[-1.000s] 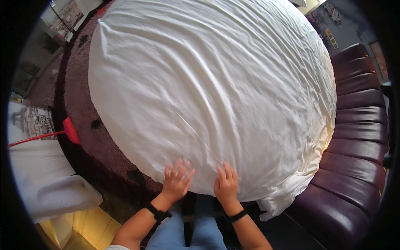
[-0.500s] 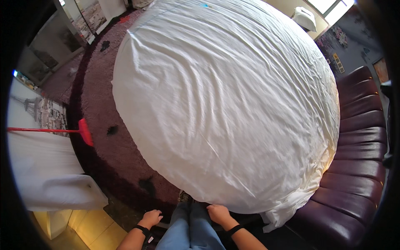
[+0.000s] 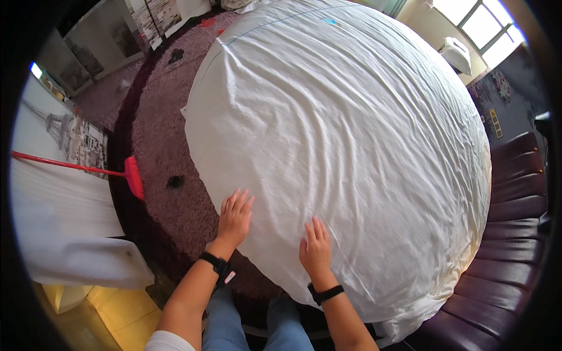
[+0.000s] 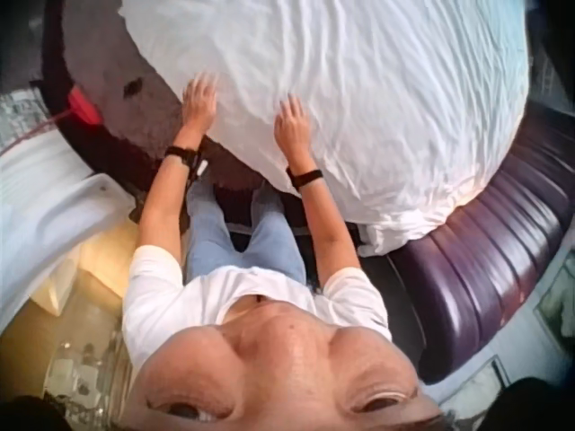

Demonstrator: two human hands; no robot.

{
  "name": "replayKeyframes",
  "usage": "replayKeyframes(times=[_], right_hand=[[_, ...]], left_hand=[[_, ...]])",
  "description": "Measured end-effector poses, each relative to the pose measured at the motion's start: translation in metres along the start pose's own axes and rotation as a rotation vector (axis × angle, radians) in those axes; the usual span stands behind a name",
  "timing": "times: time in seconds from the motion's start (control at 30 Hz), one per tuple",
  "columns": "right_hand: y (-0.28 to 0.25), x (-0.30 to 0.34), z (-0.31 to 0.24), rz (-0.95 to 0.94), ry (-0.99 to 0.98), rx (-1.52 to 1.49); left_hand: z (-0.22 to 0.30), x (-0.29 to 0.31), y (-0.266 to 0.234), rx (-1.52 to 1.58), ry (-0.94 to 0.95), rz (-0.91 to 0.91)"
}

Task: The person puts a white pillow into a white pillowcase. They pull the case over the pillow, smooth the fabric, and tuck the edges to fit the pillow inside.

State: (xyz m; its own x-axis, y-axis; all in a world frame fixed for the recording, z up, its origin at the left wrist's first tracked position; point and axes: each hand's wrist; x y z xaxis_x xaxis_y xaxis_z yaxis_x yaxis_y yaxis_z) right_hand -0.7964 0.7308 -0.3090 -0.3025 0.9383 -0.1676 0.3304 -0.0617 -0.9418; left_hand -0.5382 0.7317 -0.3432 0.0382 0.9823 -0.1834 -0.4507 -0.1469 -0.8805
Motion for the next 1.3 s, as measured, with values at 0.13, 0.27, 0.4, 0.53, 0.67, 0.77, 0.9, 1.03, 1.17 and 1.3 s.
replayKeyframes(times=[0.13,0.27,0.4,0.53,0.67,0.77,0.9,1.03,1.17,1.3], right_hand=[[0.055,-0.066,-0.048,0.128,0.1,0.1],[0.095,-0.037,-0.134,-0.221,-0.156,0.135],[0.129,0.045,-0.149,-0.798,-0.355,-0.14],[0.122,0.008,-0.199,-0.588,-0.095,-0.184],[0.12,-0.084,-0.241,-0.247,-0.073,-0.207],[0.13,-0.15,-0.258,-0.111,-0.161,-0.142],[0.151,-0.223,-0.255,0.005,-0.155,-0.02],[0.178,-0.285,-0.269,0.093,-0.151,0.187],[0.213,-0.326,-0.27,0.145,-0.06,0.444],[0.224,-0.34,-0.264,0.103,-0.103,0.46]], left_hand=[[-0.042,-0.03,0.007,-0.036,-0.06,0.037],[-0.101,0.049,0.039,0.443,-0.581,-0.292],[-0.166,0.139,0.016,0.237,-0.572,-1.455],[-0.234,0.163,-0.036,0.35,-0.738,-1.149],[-0.287,0.121,-0.048,0.341,-0.737,-0.83],[-0.309,0.06,-0.065,0.464,-0.717,-0.548],[-0.321,-0.024,-0.06,0.553,-0.447,-0.23],[-0.344,-0.091,-0.052,0.405,-0.246,-0.041],[-0.363,-0.171,-0.047,0.186,0.003,0.075],[-0.399,-0.217,-0.019,0.145,0.191,0.046]])
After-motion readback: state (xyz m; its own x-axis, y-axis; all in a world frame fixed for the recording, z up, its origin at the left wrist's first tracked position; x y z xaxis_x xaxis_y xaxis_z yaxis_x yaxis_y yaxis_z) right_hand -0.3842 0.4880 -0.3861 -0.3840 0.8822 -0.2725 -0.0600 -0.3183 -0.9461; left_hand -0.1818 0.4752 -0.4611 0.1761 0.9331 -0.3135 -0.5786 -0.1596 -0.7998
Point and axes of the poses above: each hand's wrist, its own x-axis away from the middle knuckle, its own y-axis out of the palm, z = x × y, and after that the axes turned 10 degrees about x, right-handed
